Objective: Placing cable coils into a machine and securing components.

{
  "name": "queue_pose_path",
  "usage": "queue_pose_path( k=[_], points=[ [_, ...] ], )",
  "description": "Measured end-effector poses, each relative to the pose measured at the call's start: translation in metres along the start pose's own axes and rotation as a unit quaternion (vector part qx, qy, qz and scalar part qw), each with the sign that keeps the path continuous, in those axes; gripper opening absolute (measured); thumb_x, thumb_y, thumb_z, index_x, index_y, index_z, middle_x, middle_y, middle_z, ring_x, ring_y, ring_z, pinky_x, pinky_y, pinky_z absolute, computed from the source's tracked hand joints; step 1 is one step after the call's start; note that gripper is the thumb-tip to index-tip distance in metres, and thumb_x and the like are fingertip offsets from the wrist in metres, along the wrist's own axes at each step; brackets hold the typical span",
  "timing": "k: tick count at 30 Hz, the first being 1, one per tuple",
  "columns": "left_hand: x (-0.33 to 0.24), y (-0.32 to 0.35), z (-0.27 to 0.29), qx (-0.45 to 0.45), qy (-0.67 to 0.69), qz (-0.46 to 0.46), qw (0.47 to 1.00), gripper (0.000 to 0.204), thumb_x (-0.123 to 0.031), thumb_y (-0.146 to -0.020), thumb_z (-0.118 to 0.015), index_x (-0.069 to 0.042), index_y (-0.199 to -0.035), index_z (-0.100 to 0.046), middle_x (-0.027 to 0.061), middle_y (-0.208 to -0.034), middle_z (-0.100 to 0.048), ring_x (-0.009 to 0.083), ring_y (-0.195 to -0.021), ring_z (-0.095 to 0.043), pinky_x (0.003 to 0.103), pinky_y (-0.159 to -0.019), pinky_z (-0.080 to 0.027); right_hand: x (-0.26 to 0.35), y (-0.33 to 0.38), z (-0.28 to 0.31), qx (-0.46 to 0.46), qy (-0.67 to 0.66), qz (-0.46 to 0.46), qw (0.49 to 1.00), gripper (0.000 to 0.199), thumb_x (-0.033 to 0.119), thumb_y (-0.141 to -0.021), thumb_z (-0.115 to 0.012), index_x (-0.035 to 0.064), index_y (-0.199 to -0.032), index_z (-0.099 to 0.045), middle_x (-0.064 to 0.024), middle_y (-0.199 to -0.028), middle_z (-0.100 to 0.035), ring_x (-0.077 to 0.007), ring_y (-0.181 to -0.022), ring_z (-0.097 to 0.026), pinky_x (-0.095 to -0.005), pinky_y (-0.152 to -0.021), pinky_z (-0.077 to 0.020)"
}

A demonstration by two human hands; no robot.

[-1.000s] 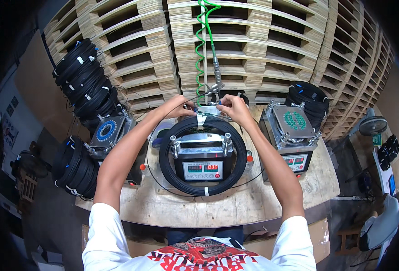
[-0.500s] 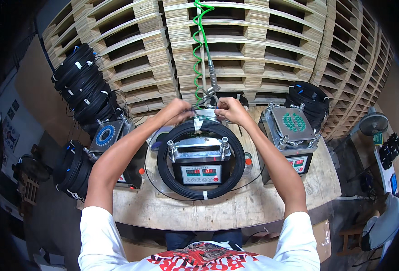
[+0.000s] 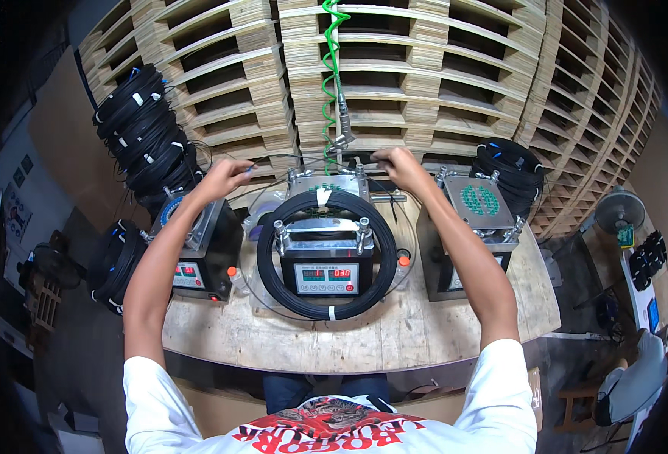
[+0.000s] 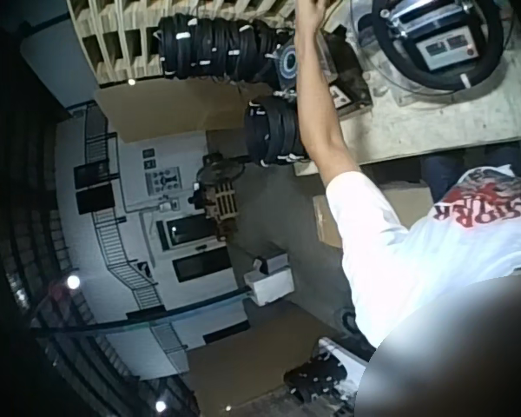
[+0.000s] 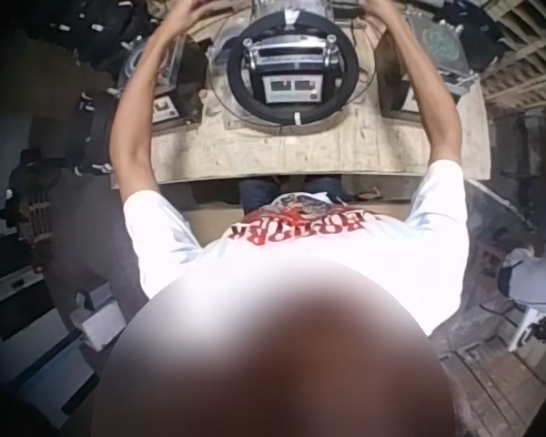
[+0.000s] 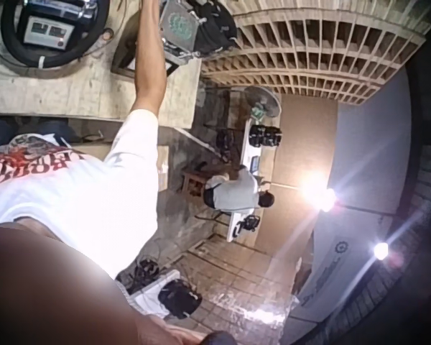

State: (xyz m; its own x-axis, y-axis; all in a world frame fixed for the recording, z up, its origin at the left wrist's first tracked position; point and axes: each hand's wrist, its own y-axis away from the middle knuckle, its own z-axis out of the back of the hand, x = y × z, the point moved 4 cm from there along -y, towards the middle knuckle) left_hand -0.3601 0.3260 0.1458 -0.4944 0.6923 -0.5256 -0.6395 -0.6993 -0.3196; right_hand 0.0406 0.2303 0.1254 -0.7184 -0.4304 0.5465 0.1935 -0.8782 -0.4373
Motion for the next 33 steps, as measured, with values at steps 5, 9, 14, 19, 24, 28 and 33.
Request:
queue_pose_path(
  k=[5,9,14,19,24,28,33],
  points=[
    [-0.001,0.093,0.014,-0.009,-0.097,-0.005,0.995,0.013,0.003,-0.086,-0.061,0.004,-0.099,-0.064,0.0201,-0.081,-0.068,0.0318,-0.074,-0.066,0.038,-0.07,-0.051,0.026,0.039,0.009,0.02,0.035,0.018,0.999,0.076,-0.024,-0.064,-0.043,0.0026,-0.133,-0.058,-0.0219,-0.108,-0.07,-0.0306,-0.098,-0.068,-0.0399,-0.076,-0.0515],
    [0.007,0.14,-0.006,0.03,-0.073,0.045,0.996,0.016,0.009,-0.084,-0.054,0.004,-0.099,-0.057,0.0212,-0.084,-0.066,0.0383,-0.084,-0.067,0.041,-0.074,-0.05,-0.01,0.063,0.0,0.028,0.12,0.037,0.992,0.063,-0.019,-0.067,-0.047,0.0002,-0.125,-0.062,-0.0248,-0.105,-0.069,-0.0381,-0.094,-0.066,-0.0425,-0.078,-0.0514],
    [-0.004,0.158,-0.037,-0.029,-0.06,-0.052,0.996,0.035,0.017,-0.075,-0.043,0.003,-0.104,-0.058,0.0216,-0.088,-0.062,0.0354,-0.083,-0.062,0.04,-0.075,-0.049,-0.022,0.09,-0.01,-0.002,0.148,0.003,0.989,0.032,0.005,-0.085,-0.056,-0.0012,-0.113,-0.069,-0.0246,-0.093,-0.07,-0.0393,-0.085,-0.067,-0.043,-0.079,-0.0521],
    [-0.019,0.17,-0.058,-0.064,-0.016,0.098,0.993,0.029,-0.013,-0.094,-0.051,0.001,-0.116,-0.065,0.0211,-0.073,-0.061,0.0321,-0.066,-0.061,0.04,-0.067,-0.048,-0.014,0.119,-0.024,-0.064,0.107,-0.098,0.987,0.039,0.034,-0.101,-0.055,0.0006,-0.115,-0.07,-0.0215,-0.075,-0.067,-0.0294,-0.066,-0.066,-0.0408,-0.066,-0.0512],
    [0.001,0.177,-0.077,-0.1,-0.008,0.098,0.99,0.038,-0.028,-0.102,-0.055,-0.003,-0.129,-0.062,0.0225,-0.07,-0.061,0.0318,-0.062,-0.061,0.04,-0.065,-0.047,-0.004,0.138,-0.05,-0.072,-0.083,-0.17,0.979,0.028,0.02,-0.104,-0.05,0.0104,-0.12,-0.071,-0.0162,-0.064,-0.064,-0.0166,-0.052,-0.06,-0.0341,-0.057,-0.0489],
    [0.0,0.175,-0.106,-0.034,0.133,0.131,0.982,0.036,-0.017,-0.104,-0.049,-0.005,-0.137,-0.056,0.0138,-0.066,-0.065,0.0196,-0.059,-0.064,0.035,-0.062,-0.051,-0.018,0.147,-0.055,-0.134,-0.116,-0.151,0.973,0.03,0.01,-0.101,-0.051,0.0058,-0.127,-0.065,-0.0073,-0.068,-0.061,-0.0139,-0.06,-0.059,-0.0298,-0.059,-0.0468],
    [0.027,0.182,-0.125,-0.063,0.092,0.144,0.983,0.027,-0.005,-0.101,-0.048,0.002,-0.126,-0.057,0.0123,-0.088,-0.067,0.0154,-0.068,-0.064,0.031,-0.066,-0.052,-0.011,0.141,-0.068,-0.177,-0.013,-0.118,0.977,0.027,-0.001,-0.092,-0.06,-0.0013,-0.117,-0.07,-0.0138,-0.095,-0.074,-0.0165,-0.082,-0.067,-0.0307,-0.075,-0.0508]
  ],
)
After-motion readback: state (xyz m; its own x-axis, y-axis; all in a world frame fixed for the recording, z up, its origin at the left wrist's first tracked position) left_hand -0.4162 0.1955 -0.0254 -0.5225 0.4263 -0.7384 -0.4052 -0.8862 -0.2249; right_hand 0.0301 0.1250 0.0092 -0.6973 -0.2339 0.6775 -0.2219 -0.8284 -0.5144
